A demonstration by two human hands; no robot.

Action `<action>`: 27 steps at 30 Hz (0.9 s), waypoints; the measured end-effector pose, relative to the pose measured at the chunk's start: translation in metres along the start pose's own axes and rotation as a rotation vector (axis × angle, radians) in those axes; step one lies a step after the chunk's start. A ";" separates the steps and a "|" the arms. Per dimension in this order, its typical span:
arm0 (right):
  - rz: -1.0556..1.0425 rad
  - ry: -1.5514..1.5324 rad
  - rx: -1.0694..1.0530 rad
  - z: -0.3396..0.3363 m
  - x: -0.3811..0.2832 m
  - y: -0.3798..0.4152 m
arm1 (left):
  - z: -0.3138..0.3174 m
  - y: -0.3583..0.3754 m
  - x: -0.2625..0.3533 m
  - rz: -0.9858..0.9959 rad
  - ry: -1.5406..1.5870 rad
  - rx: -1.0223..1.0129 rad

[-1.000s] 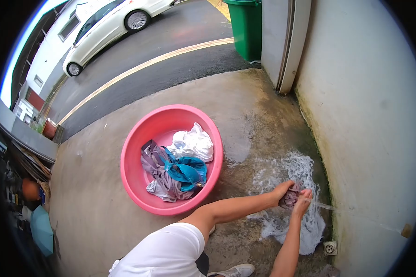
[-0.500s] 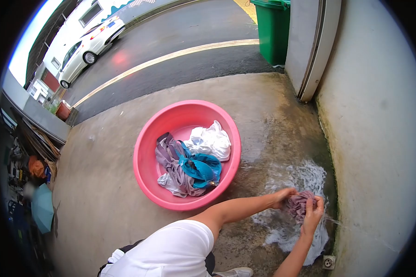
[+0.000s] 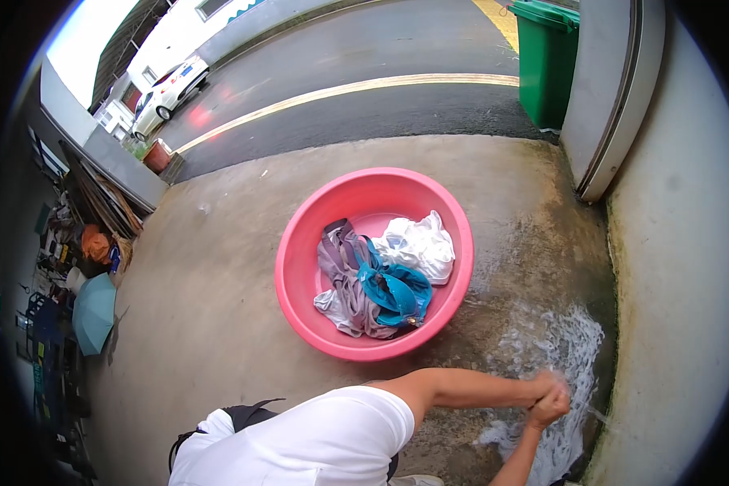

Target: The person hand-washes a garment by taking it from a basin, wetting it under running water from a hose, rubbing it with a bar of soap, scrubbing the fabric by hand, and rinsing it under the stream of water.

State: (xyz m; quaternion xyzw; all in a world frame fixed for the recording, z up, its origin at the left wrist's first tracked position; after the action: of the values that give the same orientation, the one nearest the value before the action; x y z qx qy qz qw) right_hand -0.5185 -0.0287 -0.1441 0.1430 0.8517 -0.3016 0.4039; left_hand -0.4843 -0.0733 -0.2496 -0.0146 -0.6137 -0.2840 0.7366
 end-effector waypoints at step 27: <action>-0.051 0.039 0.001 0.009 -0.021 -0.006 | -0.019 0.019 0.017 -0.284 0.619 -0.166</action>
State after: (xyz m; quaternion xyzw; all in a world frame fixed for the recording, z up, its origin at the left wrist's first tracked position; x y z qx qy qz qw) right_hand -0.5024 -0.0384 -0.1296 0.1275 0.8627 -0.3092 0.3793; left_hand -0.4570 -0.0711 -0.2325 0.0980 -0.3319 -0.4233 0.8373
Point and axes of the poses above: each hand's wrist, its own y-axis away from the middle knuckle, its own z-axis out of the palm, x = y × z, the point moved 6 cm from there along -y, towards the middle knuckle, and after that the axes turned 5 degrees about z, right-handed, at the moved point
